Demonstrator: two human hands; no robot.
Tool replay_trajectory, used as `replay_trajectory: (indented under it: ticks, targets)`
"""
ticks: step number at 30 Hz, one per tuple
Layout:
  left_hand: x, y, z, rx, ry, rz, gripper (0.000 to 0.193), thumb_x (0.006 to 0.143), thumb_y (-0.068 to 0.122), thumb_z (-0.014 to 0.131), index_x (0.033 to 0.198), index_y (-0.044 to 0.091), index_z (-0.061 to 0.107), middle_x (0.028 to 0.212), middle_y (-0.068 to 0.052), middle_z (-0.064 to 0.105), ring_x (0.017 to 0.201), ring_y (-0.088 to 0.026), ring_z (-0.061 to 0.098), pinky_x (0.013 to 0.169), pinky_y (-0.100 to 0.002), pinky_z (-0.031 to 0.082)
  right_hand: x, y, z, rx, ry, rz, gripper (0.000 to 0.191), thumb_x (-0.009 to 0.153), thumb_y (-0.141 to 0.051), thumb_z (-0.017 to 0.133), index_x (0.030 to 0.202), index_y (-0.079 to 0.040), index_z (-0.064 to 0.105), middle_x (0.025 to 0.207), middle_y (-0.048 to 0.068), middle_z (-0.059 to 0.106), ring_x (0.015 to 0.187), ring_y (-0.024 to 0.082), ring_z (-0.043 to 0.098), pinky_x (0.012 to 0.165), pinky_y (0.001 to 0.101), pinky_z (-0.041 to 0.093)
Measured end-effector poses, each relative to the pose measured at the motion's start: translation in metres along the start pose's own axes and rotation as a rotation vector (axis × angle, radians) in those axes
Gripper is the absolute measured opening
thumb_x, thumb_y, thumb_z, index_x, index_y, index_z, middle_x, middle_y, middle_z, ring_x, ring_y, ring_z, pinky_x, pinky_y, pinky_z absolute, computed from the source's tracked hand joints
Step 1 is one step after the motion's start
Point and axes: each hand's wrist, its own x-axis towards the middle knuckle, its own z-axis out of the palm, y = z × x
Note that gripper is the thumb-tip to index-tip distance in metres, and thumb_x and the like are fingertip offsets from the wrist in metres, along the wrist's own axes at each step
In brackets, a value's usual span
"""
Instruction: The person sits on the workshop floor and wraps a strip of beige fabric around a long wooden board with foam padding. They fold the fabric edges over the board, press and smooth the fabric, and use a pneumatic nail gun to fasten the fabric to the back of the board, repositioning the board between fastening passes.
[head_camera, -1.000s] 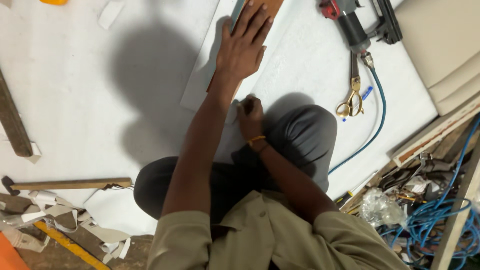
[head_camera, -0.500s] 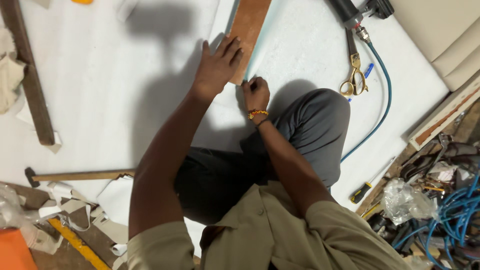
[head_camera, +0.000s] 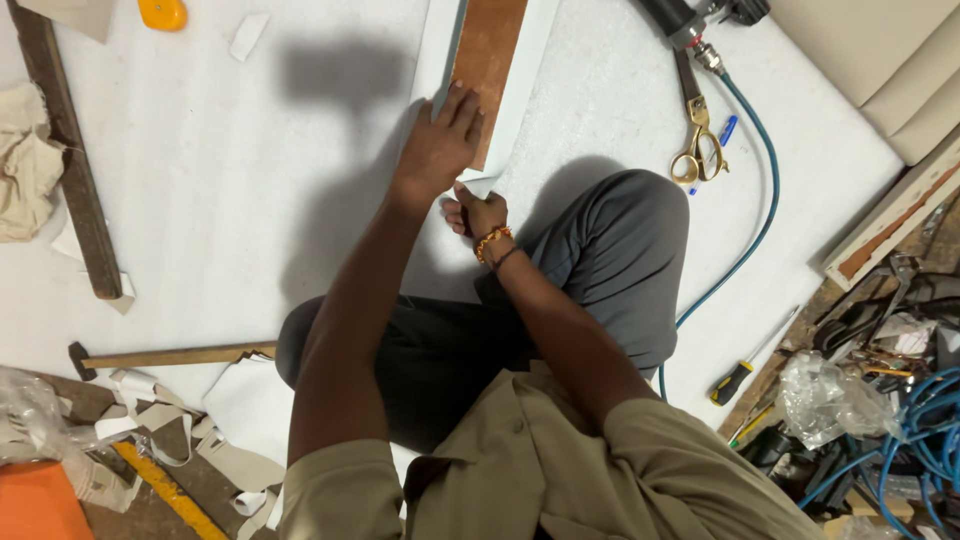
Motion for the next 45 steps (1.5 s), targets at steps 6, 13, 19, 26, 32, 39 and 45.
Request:
replay_trajectory:
  ticks: [6, 13, 19, 26, 32, 39, 45]
  targets:
    - [0.010, 0.006, -0.004, -0.076, -0.069, -0.008, 0.053, 0.081, 0.002, 0.069, 0.134, 0.005, 0.068, 0.157, -0.013, 0.049, 0.148, -0.036, 0.039, 0.097, -0.052, 0.053, -0.004, 0.018, -0.014, -0.291, 0.037, -0.119, 0.029, 0.096, -0.025, 0.069, 0.085, 0.001, 0.062, 0.065, 0.011, 0.066, 0.050, 0.019, 0.064, 0.041, 0.0298, 0.048]
    - [0.018, 0.019, 0.002, -0.069, -0.029, -0.054, 0.054, 0.080, 0.003, 0.073, 0.134, 0.006, 0.069, 0.157, -0.012, 0.048, 0.146, -0.038, 0.040, 0.096, -0.057, 0.051, -0.006, 0.013, -0.031, -0.218, 0.002, -0.037, 0.030, 0.096, -0.027, 0.068, 0.086, 0.001, 0.064, 0.062, 0.009, 0.063, 0.051, 0.020, 0.064, 0.042, 0.0294, 0.046]
    - [0.018, 0.014, 0.000, -0.103, -0.028, -0.060, 0.060, 0.078, 0.000, 0.073, 0.137, 0.005, 0.066, 0.159, -0.011, 0.047, 0.146, -0.038, 0.036, 0.093, -0.056, 0.051, 0.001, 0.009, -0.041, -0.187, 0.037, 0.098, 0.031, 0.093, -0.031, 0.071, 0.085, -0.002, 0.062, 0.060, 0.010, 0.061, 0.052, 0.022, 0.065, 0.043, 0.0312, 0.044]
    - [0.018, 0.014, -0.001, -0.234, -0.025, -0.096, 0.060, 0.081, -0.006, 0.068, 0.140, 0.001, 0.063, 0.160, -0.011, 0.047, 0.150, -0.037, 0.035, 0.095, -0.051, 0.051, -0.003, -0.013, -0.046, -0.532, 0.006, 0.062, 0.037, 0.087, -0.037, 0.073, 0.089, -0.001, 0.065, 0.070, 0.014, 0.071, 0.060, 0.027, 0.069, 0.049, 0.0383, 0.047]
    - [0.020, 0.016, -0.004, -0.143, -0.006, -0.101, 0.055, 0.082, 0.002, 0.070, 0.136, 0.003, 0.063, 0.156, -0.009, 0.048, 0.145, -0.034, 0.040, 0.105, -0.058, 0.044, 0.004, -0.048, -0.034, -1.134, 0.277, -0.466, 0.052, 0.079, -0.052, 0.077, 0.092, -0.003, 0.069, 0.085, 0.019, 0.074, 0.082, 0.038, 0.072, 0.075, 0.0444, 0.057]
    - [0.026, 0.015, -0.011, -0.144, -0.029, -0.039, 0.051, 0.080, -0.005, 0.069, 0.131, 0.001, 0.068, 0.155, -0.015, 0.053, 0.144, -0.037, 0.044, 0.104, -0.049, 0.046, 0.011, -0.058, -0.032, -1.199, 0.306, -0.419, 0.044, 0.092, -0.045, 0.067, 0.086, -0.002, 0.072, 0.082, 0.022, 0.072, 0.082, 0.043, 0.070, 0.075, 0.0480, 0.054]
    - [0.027, 0.005, -0.016, -0.139, -0.035, -0.013, 0.052, 0.078, -0.005, 0.069, 0.130, -0.002, 0.068, 0.152, -0.015, 0.055, 0.144, -0.039, 0.045, 0.099, -0.049, 0.046, 0.011, -0.059, -0.033, -1.162, 0.271, -0.402, 0.042, 0.091, -0.045, 0.068, 0.086, -0.003, 0.073, 0.077, 0.021, 0.072, 0.076, 0.040, 0.070, 0.071, 0.0467, 0.054]
